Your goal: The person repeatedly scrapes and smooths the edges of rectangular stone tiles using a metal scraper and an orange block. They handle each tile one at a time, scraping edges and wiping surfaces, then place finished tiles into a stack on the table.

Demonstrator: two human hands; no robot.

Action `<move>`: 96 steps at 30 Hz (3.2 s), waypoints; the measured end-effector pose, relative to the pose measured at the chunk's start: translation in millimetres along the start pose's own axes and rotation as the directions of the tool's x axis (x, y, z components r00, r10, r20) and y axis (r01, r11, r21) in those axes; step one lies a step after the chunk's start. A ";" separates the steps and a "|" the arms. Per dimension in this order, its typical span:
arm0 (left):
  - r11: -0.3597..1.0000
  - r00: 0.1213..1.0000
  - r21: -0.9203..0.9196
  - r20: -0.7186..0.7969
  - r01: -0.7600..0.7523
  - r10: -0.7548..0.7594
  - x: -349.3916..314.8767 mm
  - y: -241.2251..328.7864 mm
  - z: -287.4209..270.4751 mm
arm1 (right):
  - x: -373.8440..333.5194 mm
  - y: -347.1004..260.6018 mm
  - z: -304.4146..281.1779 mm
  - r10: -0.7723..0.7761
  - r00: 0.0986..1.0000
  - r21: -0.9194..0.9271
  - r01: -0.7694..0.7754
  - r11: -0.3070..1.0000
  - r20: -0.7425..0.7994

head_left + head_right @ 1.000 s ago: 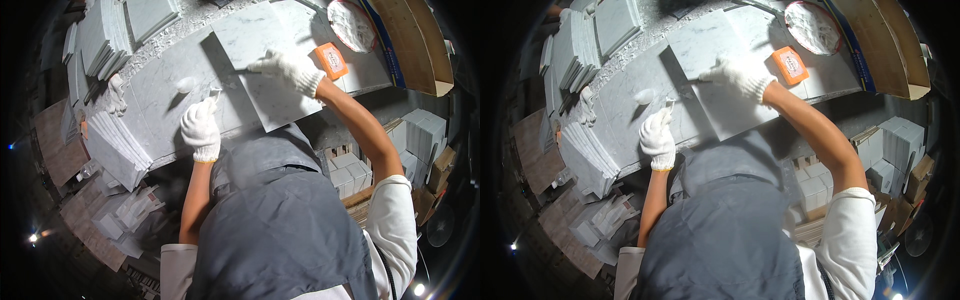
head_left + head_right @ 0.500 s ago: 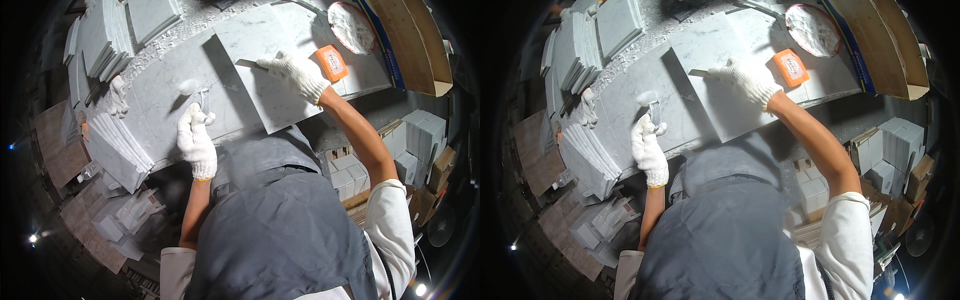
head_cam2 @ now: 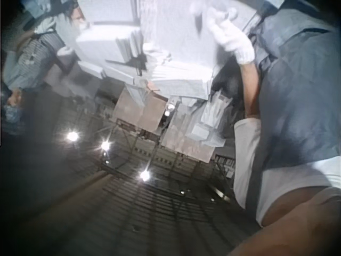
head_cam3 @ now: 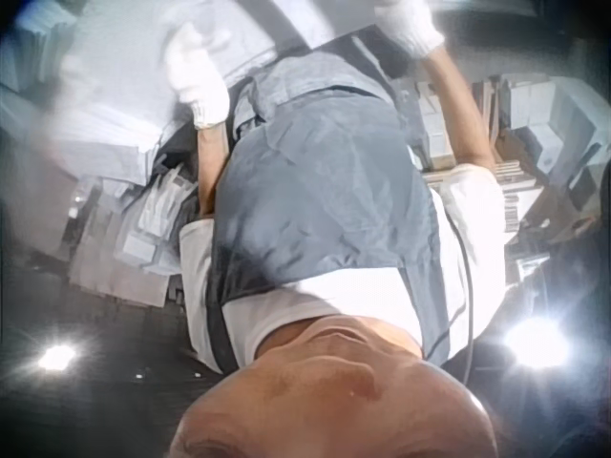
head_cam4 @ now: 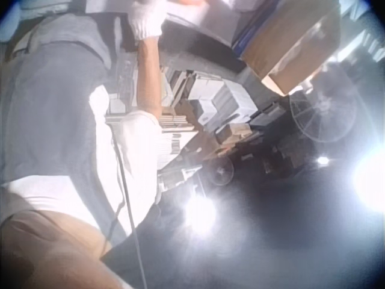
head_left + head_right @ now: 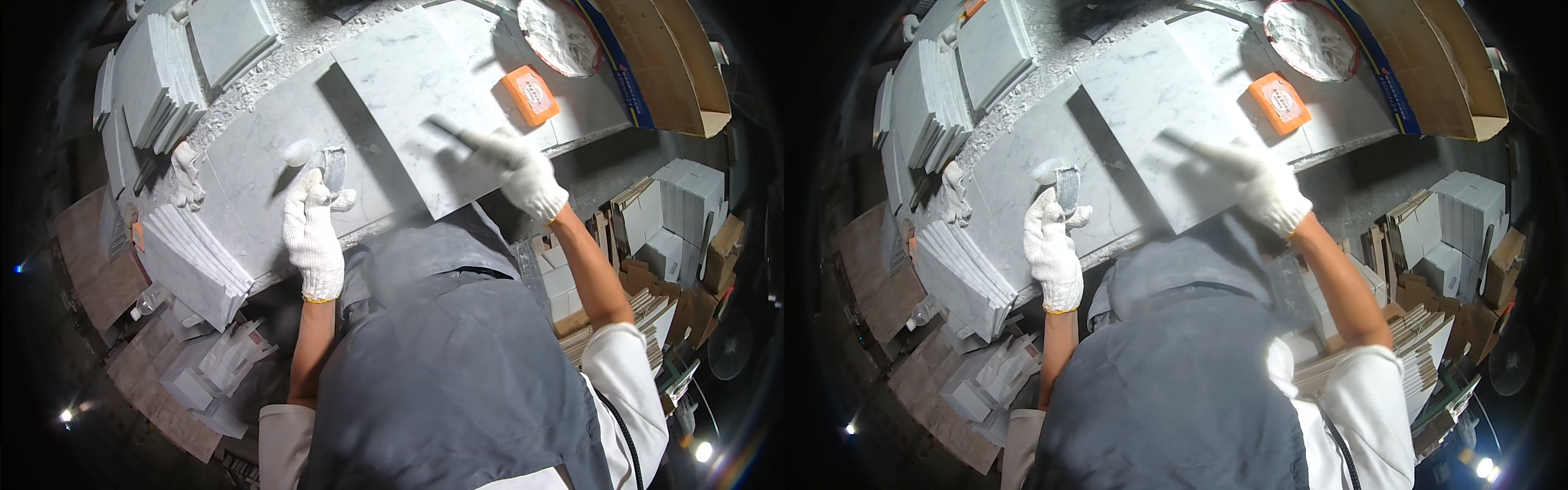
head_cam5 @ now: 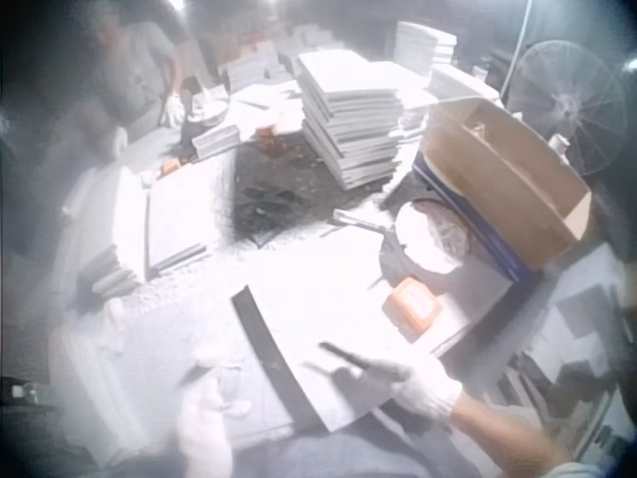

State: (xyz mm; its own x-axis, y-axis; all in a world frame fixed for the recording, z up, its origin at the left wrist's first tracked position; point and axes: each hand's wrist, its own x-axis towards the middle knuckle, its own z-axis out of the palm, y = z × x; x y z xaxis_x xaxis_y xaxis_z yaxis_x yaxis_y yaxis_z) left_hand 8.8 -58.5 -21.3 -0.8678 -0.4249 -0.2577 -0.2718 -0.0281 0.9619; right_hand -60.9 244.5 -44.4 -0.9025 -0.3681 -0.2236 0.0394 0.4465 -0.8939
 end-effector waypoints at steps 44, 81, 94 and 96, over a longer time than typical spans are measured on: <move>0.989 0.924 0.010 0.354 0.151 -0.144 6.3 26.9 34.7 | -48.4 16.5 -139.2 0.424 0.772 0.336 -0.286 0.897 -0.473; 0.321 0.349 0.330 0.937 -0.888 0.000 -17.2 15.9 85.7 | -10.2 -9.5 17.7 -0.280 0.772 -0.326 0.100 0.940 -0.570; 0.504 0.403 0.251 0.890 -0.826 0.216 -19.2 24.6 48.9 | 12.5 -44.1 38.7 0.082 0.905 -0.435 -0.278 0.857 -0.418; 0.512 0.403 0.247 0.888 -0.823 0.219 -17.2 27.4 44.4 | 9.8 -44.7 48.3 0.211 0.935 -0.368 -0.309 0.877 -0.284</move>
State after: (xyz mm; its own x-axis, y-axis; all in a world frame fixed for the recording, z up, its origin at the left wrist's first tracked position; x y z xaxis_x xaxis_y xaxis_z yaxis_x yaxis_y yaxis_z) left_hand -2.2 -11.7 5.4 -0.7790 0.6264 0.0263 0.4722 0.5586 0.6819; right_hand -50.7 181.6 -25.4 -0.9577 -0.0187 -0.2873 0.1557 0.8055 -0.5717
